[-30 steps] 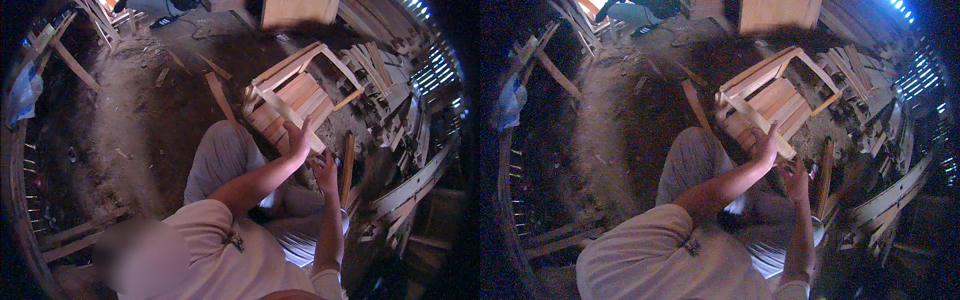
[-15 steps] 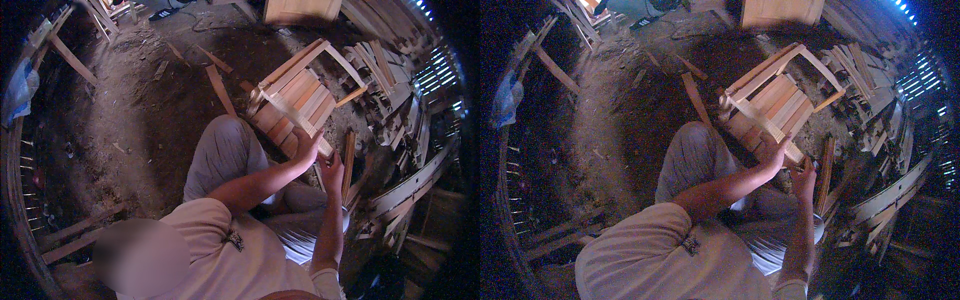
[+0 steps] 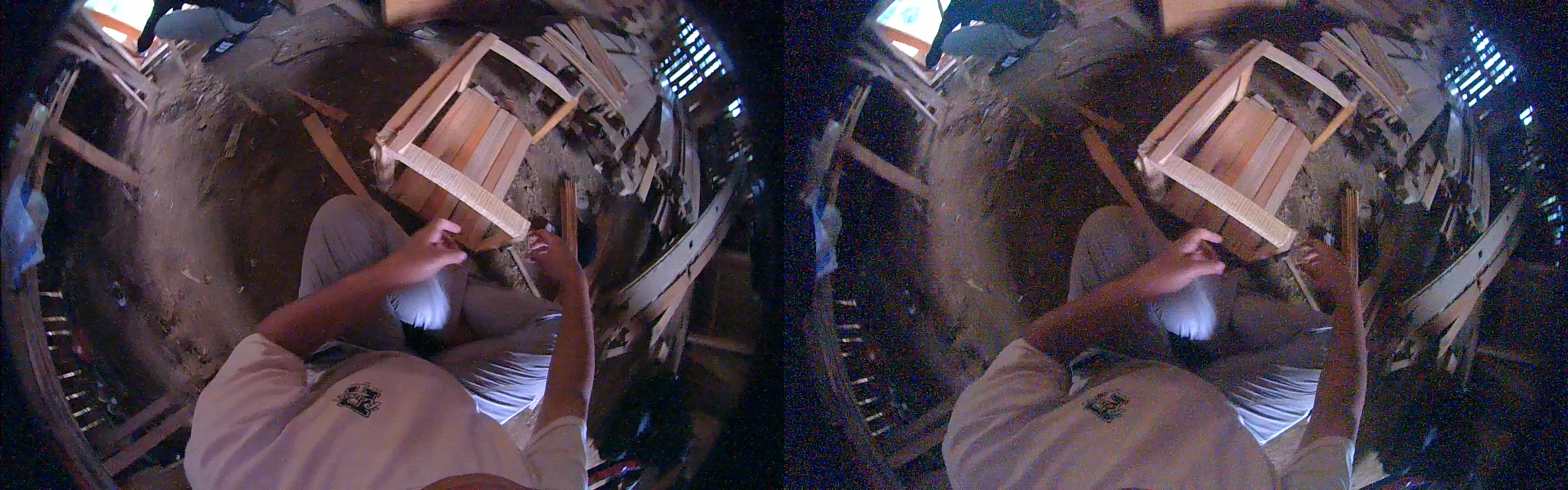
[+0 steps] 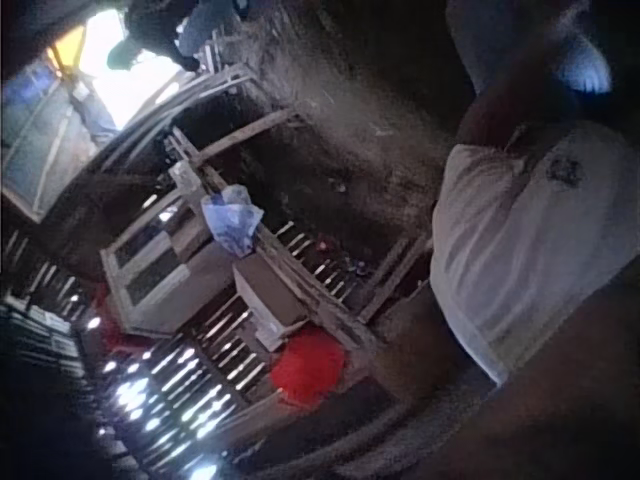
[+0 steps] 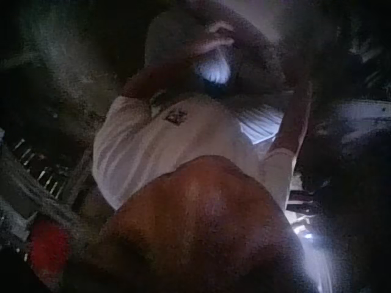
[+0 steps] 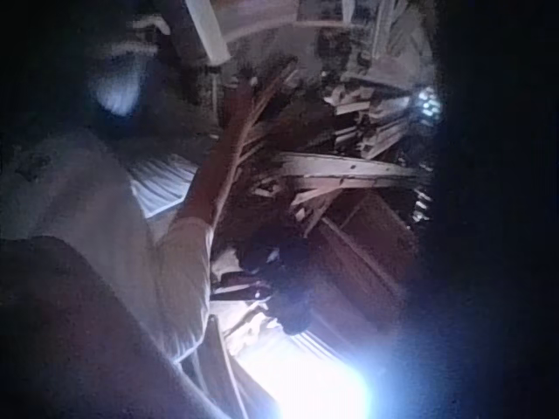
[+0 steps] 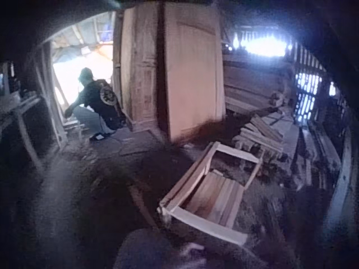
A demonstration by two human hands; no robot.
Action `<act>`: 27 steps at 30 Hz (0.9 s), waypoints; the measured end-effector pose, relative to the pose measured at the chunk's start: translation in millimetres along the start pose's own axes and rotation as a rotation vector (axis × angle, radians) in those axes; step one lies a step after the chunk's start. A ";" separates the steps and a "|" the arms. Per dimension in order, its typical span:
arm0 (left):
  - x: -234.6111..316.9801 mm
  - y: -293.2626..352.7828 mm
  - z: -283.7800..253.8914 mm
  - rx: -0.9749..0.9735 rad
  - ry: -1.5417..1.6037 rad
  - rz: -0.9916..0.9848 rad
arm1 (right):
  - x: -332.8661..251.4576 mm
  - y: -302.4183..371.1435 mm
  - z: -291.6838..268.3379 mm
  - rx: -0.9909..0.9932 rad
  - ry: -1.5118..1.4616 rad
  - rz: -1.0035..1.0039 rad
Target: The person assembles a wooden frame by hammering nails into the joints. They adjust the frame and continue hammering to secure the pieces together.
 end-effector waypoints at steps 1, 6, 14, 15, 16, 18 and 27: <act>28.2 8.6 -12.6 -0.022 -0.114 0.036 | 77.4 -16.8 1.7 0.062 0.145 -0.023; 115.2 4.4 -89.7 0.180 -0.138 0.120 | 245.6 -54.3 6.2 -0.029 0.649 0.294; 181.6 -111.7 -177.0 0.363 -0.163 0.358 | 257.4 -63.1 51.7 -0.090 0.866 0.254; 185.1 -129.1 -187.7 0.388 -0.081 0.359 | 263.4 -62.2 49.0 -0.059 0.958 0.213; 182.7 -137.0 -202.2 0.486 -0.088 0.379 | 260.5 -63.2 53.1 -0.020 1.108 0.146; 161.3 -156.5 -212.9 0.530 -0.146 0.503 | 252.3 -69.3 49.6 0.026 1.121 0.065; 77.3 -188.6 -176.2 0.216 -0.336 0.097 | 192.6 -43.3 -43.0 0.377 -0.180 0.267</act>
Point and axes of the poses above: each hand's wrist, its own y-axis away from the middle knuckle, its own z-axis out of the palm, x = y × z, the point moved 8 cm from there along -y, towards the middle knuckle, and after that the axes turned 6 degrees about -y, right-handed, at the moved point
